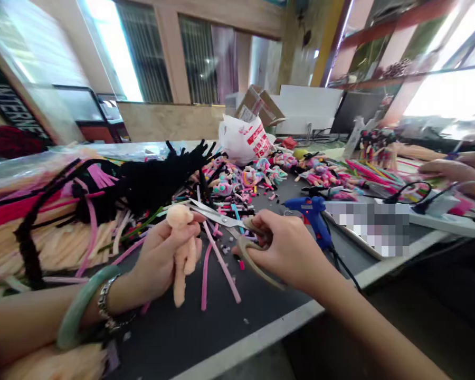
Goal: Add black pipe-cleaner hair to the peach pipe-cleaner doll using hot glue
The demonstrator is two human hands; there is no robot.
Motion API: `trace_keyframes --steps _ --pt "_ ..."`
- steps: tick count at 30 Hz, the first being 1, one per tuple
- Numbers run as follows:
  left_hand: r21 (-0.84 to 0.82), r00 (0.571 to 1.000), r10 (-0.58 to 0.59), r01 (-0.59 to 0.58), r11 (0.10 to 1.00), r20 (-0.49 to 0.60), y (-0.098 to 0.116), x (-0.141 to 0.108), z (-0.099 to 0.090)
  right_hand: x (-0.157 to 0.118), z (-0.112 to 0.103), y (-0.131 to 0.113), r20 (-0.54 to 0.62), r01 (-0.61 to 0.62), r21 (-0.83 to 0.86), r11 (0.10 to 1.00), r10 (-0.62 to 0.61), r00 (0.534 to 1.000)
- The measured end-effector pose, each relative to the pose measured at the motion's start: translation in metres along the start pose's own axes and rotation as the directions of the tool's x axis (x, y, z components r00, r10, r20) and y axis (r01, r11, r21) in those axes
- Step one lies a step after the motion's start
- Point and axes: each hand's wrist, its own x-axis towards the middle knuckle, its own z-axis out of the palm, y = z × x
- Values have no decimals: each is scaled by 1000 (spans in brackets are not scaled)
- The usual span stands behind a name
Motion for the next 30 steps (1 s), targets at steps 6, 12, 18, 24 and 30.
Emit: trace_keyframes --steps 6,12,18,24,30 --pt "-36 996 63 -65 997 -57 -2 4 0 0 -8 11 69 66 -118 991 -58 996" --pt "4 992 84 -84 996 -98 -3 5 -1 2 -2 18 106 110 -135 985 -96 990" --pt "17 994 79 -78 997 -71 -7 8 -7 5 5 27 82 203 -153 967 -193 978" --pt "-10 996 69 -70 997 -63 -10 10 -11 7 7 38 31 209 -133 969 -207 978" --pt "-4 998 49 -49 999 -26 -9 8 -10 8 11 45 20 275 -125 953 -275 961"
